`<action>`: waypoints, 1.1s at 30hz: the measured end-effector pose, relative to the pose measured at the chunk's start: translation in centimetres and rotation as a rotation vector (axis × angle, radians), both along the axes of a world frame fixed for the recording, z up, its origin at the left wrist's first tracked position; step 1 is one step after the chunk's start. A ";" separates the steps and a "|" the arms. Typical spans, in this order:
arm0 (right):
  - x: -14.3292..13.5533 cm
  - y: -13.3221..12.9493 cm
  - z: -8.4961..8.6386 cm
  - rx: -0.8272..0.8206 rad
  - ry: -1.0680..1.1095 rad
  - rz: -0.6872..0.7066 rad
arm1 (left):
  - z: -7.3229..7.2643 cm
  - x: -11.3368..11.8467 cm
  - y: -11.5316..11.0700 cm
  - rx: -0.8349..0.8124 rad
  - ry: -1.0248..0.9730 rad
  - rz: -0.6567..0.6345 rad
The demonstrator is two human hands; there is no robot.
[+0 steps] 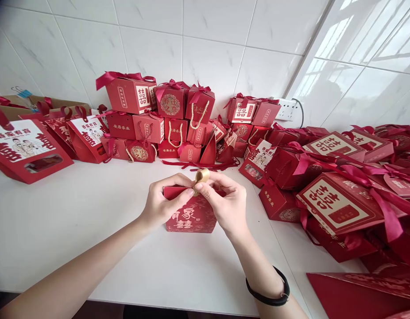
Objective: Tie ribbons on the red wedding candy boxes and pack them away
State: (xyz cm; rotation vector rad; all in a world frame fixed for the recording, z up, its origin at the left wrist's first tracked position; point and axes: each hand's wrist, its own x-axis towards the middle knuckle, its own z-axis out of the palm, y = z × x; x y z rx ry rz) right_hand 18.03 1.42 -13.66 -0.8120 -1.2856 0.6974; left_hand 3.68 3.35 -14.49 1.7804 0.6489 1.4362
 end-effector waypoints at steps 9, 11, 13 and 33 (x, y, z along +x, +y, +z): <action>0.0 -0.2 0.1 0.048 -0.054 -0.046 | 0.0 -0.1 0.0 0.018 -0.003 0.008; -0.1 -0.1 0.0 0.073 -0.032 -0.045 | 0.0 -0.1 0.0 0.017 -0.005 0.007; -0.1 -0.1 -0.2 0.084 0.003 -0.070 | 0.0 -0.1 0.1 0.025 0.001 0.006; 0.2 -0.3 0.4 -0.010 -0.311 -0.061 | -0.1 0.0 0.3 -0.024 0.022 0.089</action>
